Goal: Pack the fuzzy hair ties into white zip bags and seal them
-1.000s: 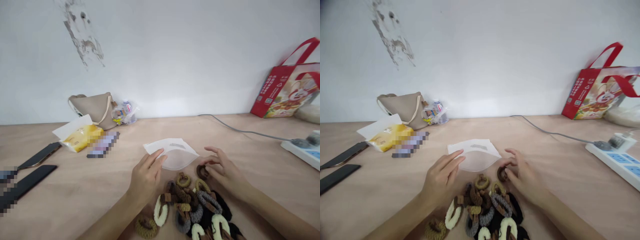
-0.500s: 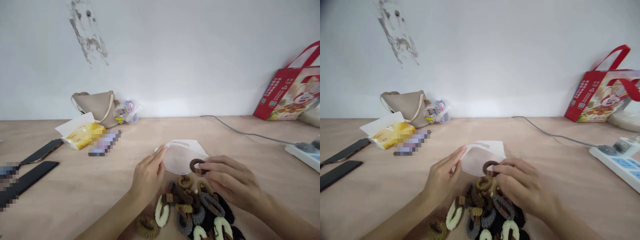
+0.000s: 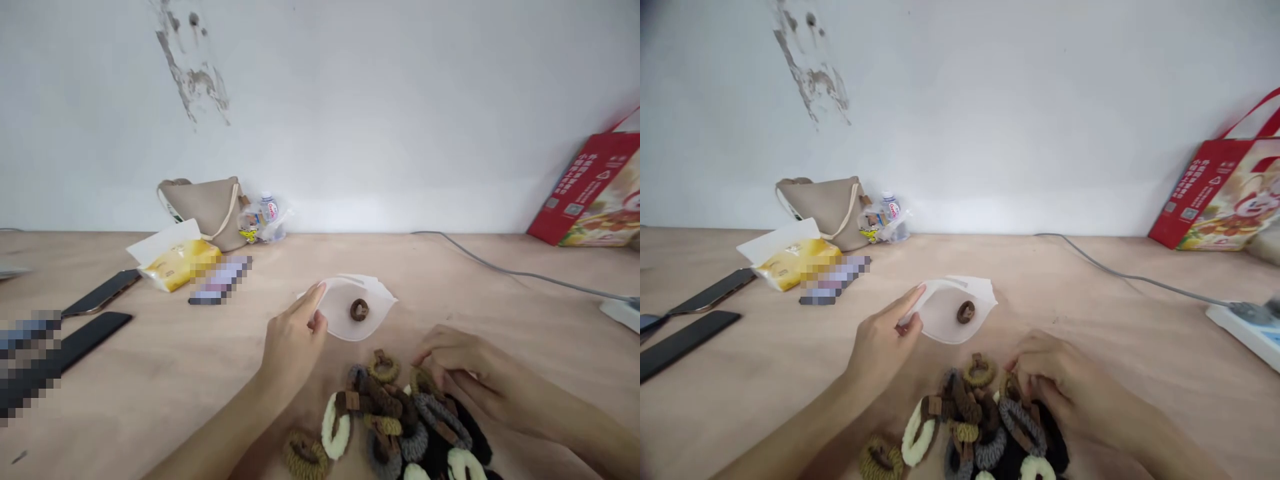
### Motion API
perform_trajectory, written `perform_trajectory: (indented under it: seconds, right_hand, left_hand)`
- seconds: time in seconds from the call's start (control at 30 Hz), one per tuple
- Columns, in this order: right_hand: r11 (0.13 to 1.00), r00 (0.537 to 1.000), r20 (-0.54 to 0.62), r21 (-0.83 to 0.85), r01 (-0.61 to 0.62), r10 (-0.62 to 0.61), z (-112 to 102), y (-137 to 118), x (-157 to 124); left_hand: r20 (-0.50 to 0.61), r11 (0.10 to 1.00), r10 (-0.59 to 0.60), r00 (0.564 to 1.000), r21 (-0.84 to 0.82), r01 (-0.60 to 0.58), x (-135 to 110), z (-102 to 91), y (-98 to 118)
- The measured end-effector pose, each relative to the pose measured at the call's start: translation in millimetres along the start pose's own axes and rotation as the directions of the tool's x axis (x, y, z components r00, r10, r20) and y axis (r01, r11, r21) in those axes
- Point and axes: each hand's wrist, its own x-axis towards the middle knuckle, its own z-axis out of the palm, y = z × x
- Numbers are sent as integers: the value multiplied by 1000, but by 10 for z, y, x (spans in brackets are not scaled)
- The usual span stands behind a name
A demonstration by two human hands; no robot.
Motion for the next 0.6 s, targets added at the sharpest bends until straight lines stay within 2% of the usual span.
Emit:
perform_trajectory:
  seconds: [0.1,0.13,0.2,0.27,0.4,0.6]
  right_hand:
    - [998,995,81,15,-63,62,5,47,-42]
    - [997,994,81,19,-74,73,11,48,-40]
    - [996,997,10,32,-82,82,33,27,-23]
    - [998,998,-39,37,-56,58,68,-6,3]
    - [1000,999,41,2,21,-21,168,-1,32]
    - [985,991,-132,-172,14,-37,193,117,-30]
  left_hand:
    - [-1,996,60,998,62,-59,-24,-10,19]
    - [0,993,83,997,88,-82,-31,-12,21]
    - [11,983,117,993,141,-118,-40,-18,16]
    - [24,973,126,992,191,-128,-43,-24,0]
    - [23,960,118,993,254,-120,-41,-29,-32]
    - [14,962,235,972,141,-234,-67,38,-36]
